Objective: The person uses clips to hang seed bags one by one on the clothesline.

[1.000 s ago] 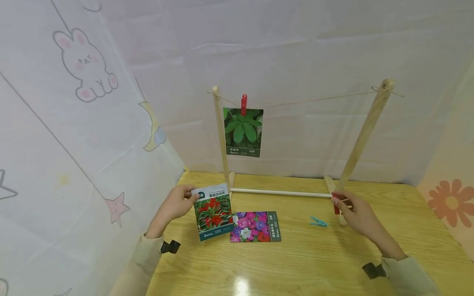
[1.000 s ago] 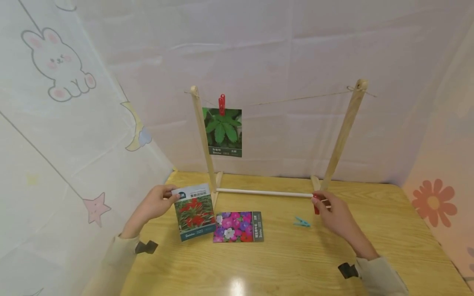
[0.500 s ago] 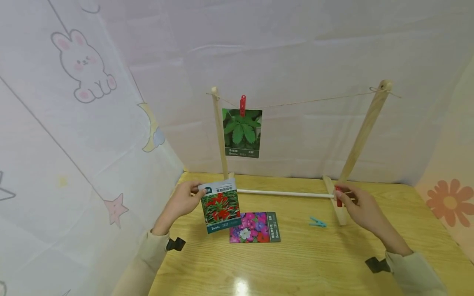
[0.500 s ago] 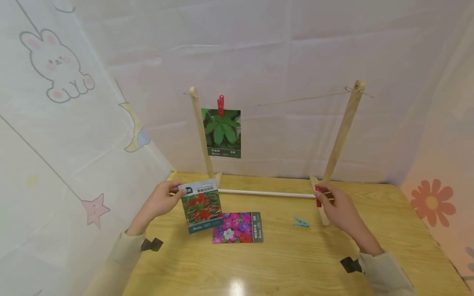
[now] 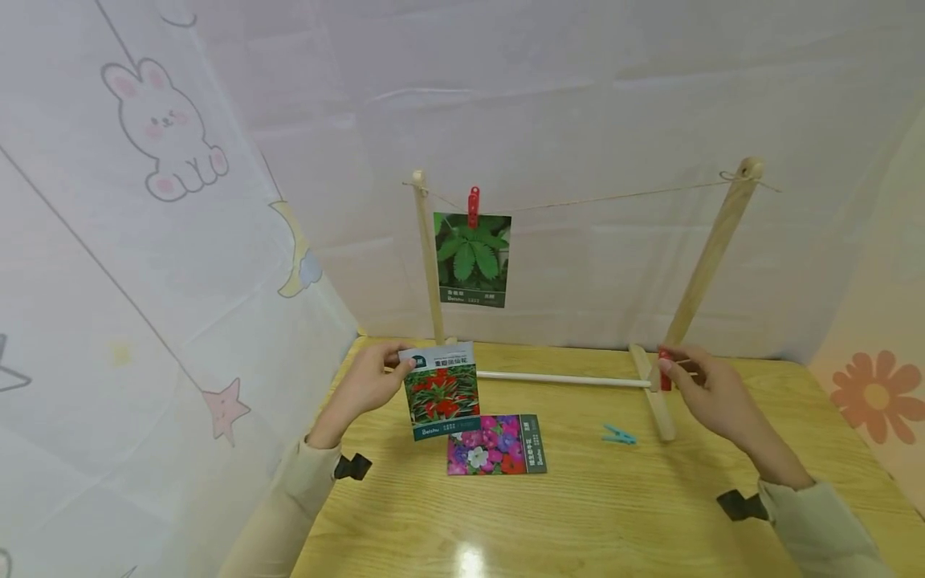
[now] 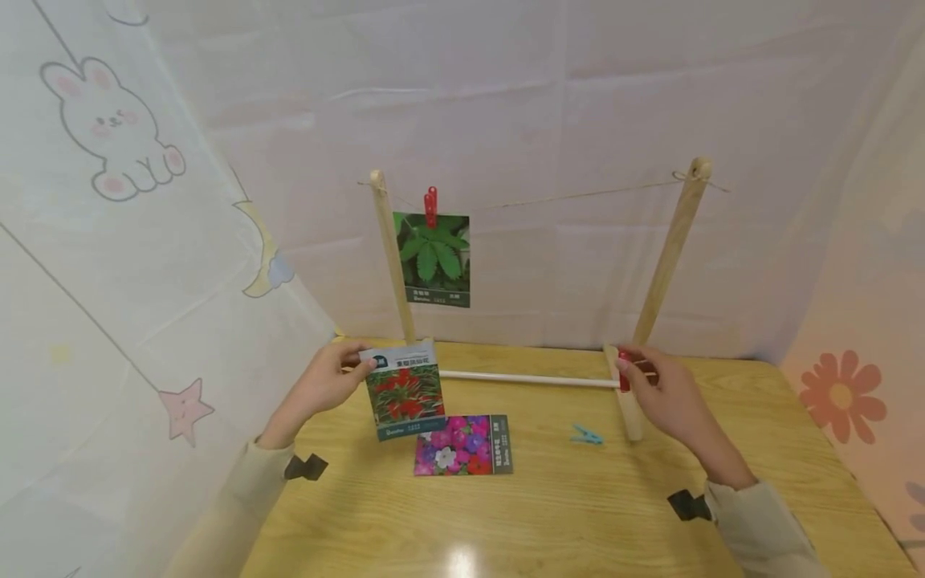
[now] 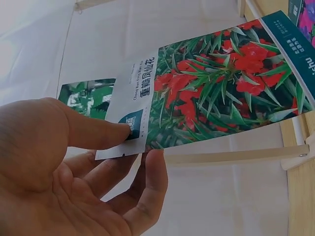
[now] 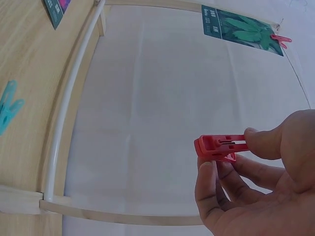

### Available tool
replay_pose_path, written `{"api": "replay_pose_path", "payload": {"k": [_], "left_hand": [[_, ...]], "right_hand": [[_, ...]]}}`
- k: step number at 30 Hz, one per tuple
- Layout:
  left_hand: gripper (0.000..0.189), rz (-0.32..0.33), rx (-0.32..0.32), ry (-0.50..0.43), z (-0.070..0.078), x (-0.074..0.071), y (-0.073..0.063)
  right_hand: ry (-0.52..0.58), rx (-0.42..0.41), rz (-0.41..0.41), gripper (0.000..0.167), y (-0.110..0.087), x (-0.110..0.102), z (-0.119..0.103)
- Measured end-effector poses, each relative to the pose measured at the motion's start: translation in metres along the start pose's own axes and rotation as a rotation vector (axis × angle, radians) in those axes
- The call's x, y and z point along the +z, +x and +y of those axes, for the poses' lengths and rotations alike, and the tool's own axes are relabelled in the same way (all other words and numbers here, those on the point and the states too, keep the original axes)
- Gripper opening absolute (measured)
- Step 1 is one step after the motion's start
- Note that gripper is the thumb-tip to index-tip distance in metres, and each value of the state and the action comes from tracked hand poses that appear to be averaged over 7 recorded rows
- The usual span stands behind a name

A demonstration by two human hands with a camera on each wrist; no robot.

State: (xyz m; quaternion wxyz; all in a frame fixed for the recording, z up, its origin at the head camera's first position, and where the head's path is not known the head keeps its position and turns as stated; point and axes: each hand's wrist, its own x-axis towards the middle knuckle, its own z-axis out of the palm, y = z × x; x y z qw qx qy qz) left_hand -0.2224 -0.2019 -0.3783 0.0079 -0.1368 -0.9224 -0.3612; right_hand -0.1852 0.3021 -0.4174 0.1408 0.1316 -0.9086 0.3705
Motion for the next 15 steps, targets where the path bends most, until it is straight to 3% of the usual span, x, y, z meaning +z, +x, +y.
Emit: {"api": "replay_pose_path", "payload": {"k": [15], "left_hand": [[0.027,-0.023,0.084,-0.064,0.013,-0.002,0.010]], "right_hand": [[0.017,-0.033,0.032,0.038,0.009,-0.012,-0.006]]}}
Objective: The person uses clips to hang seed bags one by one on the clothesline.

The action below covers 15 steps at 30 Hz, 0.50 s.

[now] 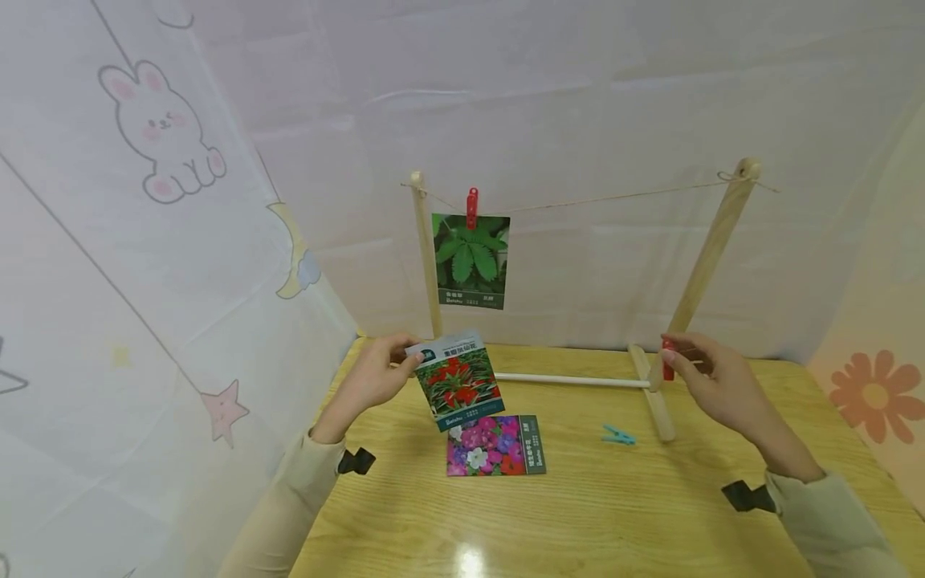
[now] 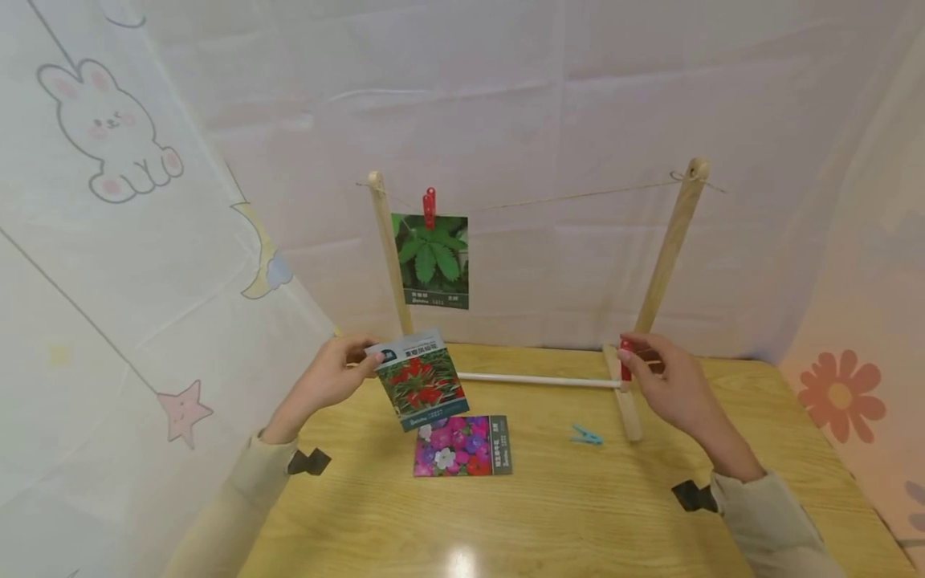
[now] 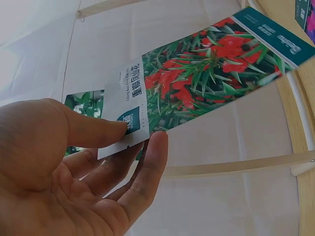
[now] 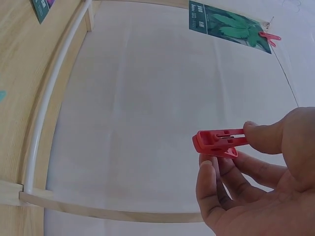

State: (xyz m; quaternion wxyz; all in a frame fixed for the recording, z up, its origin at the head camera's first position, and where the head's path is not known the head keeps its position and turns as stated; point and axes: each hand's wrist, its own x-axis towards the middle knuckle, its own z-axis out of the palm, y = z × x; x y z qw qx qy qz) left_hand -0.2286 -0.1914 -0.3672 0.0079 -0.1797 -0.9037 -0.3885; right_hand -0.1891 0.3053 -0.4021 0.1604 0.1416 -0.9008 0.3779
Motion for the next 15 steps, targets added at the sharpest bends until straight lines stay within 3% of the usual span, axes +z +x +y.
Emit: {"api": "replay_pose_path", "payload": {"k": [15], "left_hand": [[0.027,0.018,0.021,0.002,0.019,0.000,0.014]], "right_hand": [[0.001,-0.017,0.020,0.038,0.010,-0.014,-0.011]]}}
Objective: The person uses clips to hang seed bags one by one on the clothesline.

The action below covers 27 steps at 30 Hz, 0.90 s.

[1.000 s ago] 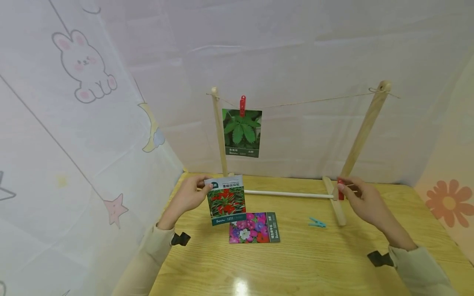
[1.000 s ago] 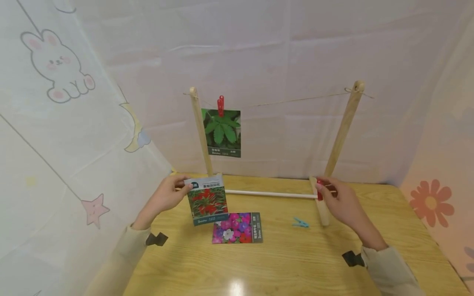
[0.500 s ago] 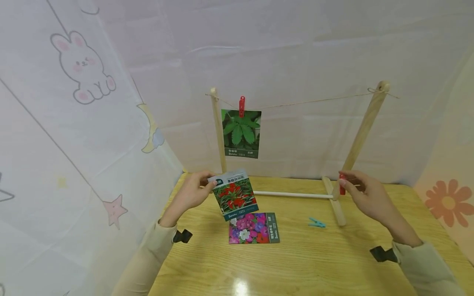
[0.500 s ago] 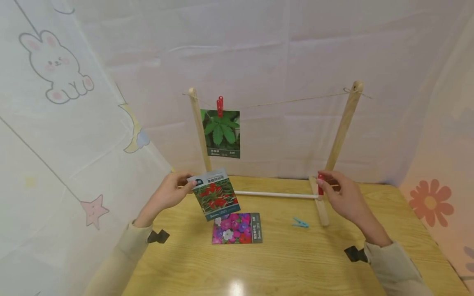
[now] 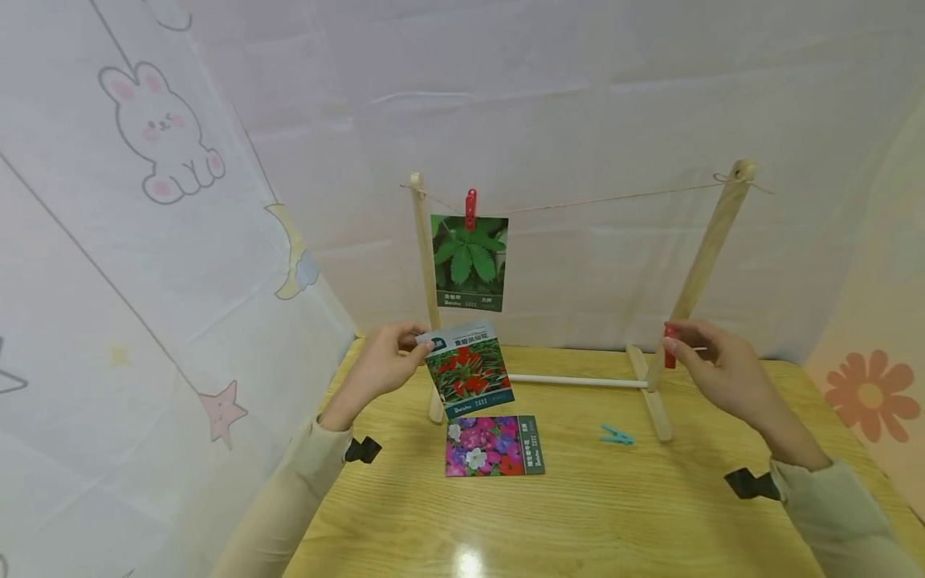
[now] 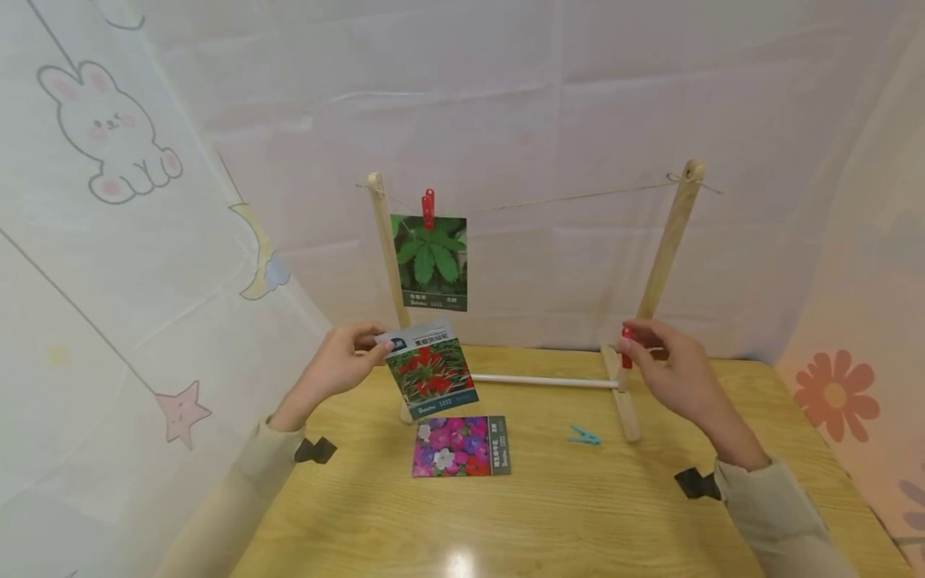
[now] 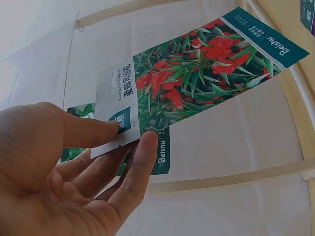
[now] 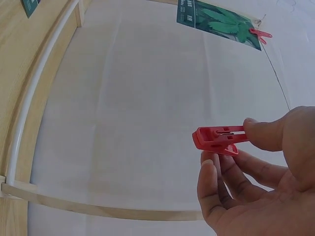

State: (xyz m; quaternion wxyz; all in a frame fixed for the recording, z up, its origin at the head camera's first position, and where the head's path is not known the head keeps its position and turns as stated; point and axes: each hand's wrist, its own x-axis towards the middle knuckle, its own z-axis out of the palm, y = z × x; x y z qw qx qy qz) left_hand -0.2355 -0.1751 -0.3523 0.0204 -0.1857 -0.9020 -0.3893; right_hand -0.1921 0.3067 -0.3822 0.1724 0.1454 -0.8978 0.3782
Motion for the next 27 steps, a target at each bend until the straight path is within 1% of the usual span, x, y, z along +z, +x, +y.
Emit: {"api": "replay_pose_path", "payload": {"k": [6,9,13,22,27], "left_hand": [[0.030,-0.005,0.006,0.006,0.007,-0.002,0.003],[0.029,-0.018,0.012,0.005,0.010,-0.003,0.004],[0.028,-0.030,0.040,0.006,0.012,-0.003,0.007],[0.031,-0.047,0.087,0.003,0.020,-0.002,0.020],[0.026,-0.035,0.131,0.012,0.027,-0.002,0.027]], "right_hand": [[-0.013,0.016,-0.023,0.040,0.005,-0.007,-0.005],[-0.014,0.008,-0.019,0.039,0.006,-0.008,-0.006],[-0.020,0.012,-0.016,0.038,0.009,-0.011,-0.010],[-0.026,0.030,-0.004,0.041,0.017,-0.017,-0.021],[-0.038,0.049,0.014,0.042,0.022,-0.020,-0.027]]}}
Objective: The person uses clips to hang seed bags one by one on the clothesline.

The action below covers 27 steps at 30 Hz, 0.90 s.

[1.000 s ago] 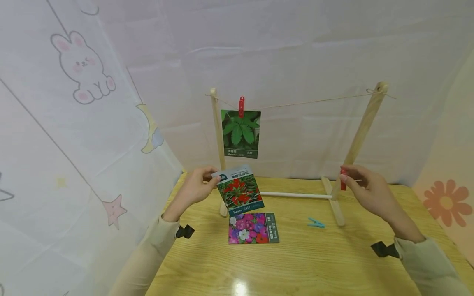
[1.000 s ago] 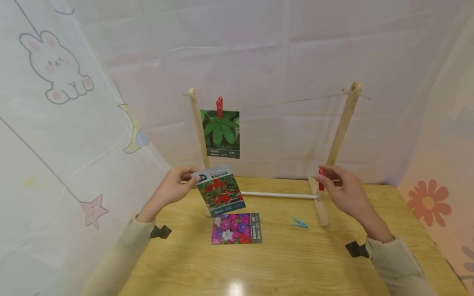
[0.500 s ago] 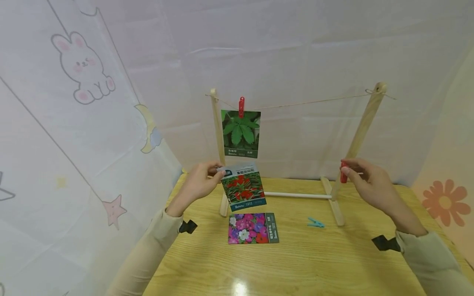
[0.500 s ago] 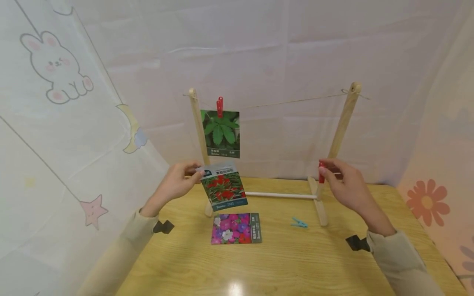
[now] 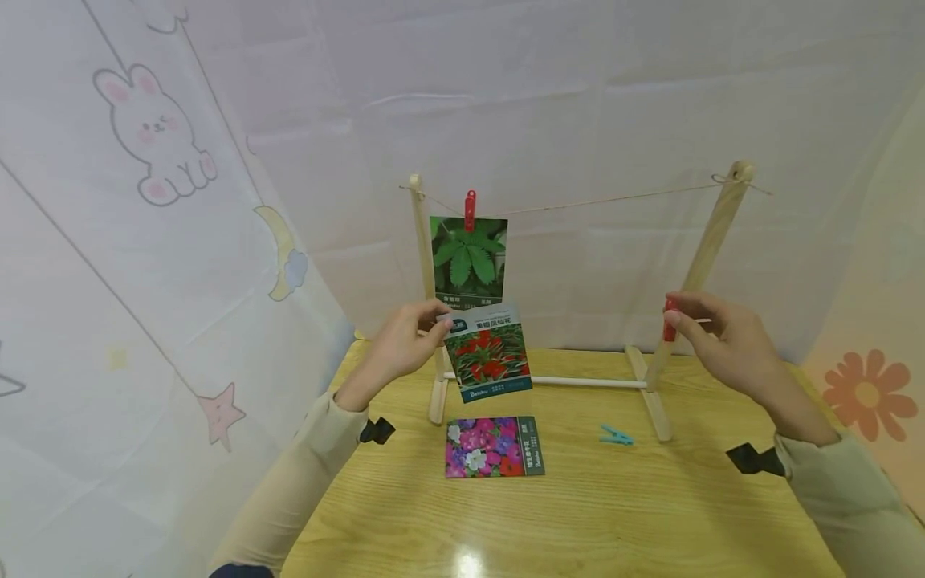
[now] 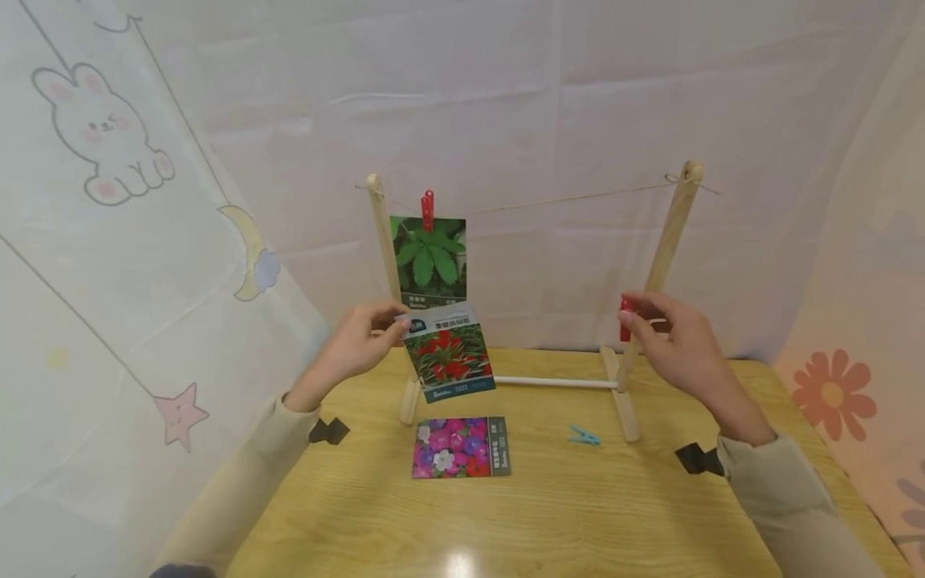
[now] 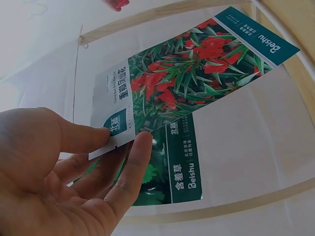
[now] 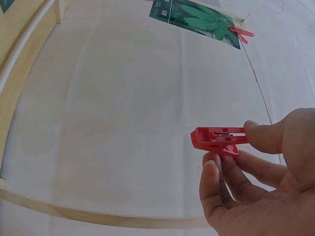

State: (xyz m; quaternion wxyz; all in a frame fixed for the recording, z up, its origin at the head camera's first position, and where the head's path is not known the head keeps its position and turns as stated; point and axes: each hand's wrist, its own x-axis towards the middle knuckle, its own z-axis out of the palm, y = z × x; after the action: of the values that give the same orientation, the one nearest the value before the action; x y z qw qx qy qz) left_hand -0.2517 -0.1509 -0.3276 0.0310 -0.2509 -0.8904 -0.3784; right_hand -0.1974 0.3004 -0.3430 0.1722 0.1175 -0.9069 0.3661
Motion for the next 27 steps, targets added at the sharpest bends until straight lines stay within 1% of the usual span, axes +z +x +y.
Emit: {"api": "replay_pose_path", "payload": {"k": [4,10,12,17,23,27], "left_hand": [[0.024,0.006,0.009,-0.022,0.010,-0.002,0.004],[0.022,0.001,0.007,-0.059,0.022,-0.004,0.011],[0.022,0.001,0.007,-0.057,0.027,-0.004,0.013],[0.020,0.012,0.028,-0.053,0.030,-0.002,0.021],[0.019,0.019,0.030,-0.059,0.035,0.001,0.031],[0.020,0.032,0.041,-0.054,0.038,0.002,0.038]], "right_hand": [[0.005,0.000,0.003,0.044,0.003,-0.005,-0.007],[0.015,0.038,-0.038,0.046,0.009,-0.015,-0.017],[0.025,0.030,-0.039,0.045,0.010,-0.017,-0.020],[0.038,-0.013,-0.011,0.041,0.015,-0.018,-0.024],[0.030,0.025,-0.019,0.043,0.019,-0.024,-0.032],[0.022,0.029,-0.033,0.046,0.023,-0.027,-0.035]]}}
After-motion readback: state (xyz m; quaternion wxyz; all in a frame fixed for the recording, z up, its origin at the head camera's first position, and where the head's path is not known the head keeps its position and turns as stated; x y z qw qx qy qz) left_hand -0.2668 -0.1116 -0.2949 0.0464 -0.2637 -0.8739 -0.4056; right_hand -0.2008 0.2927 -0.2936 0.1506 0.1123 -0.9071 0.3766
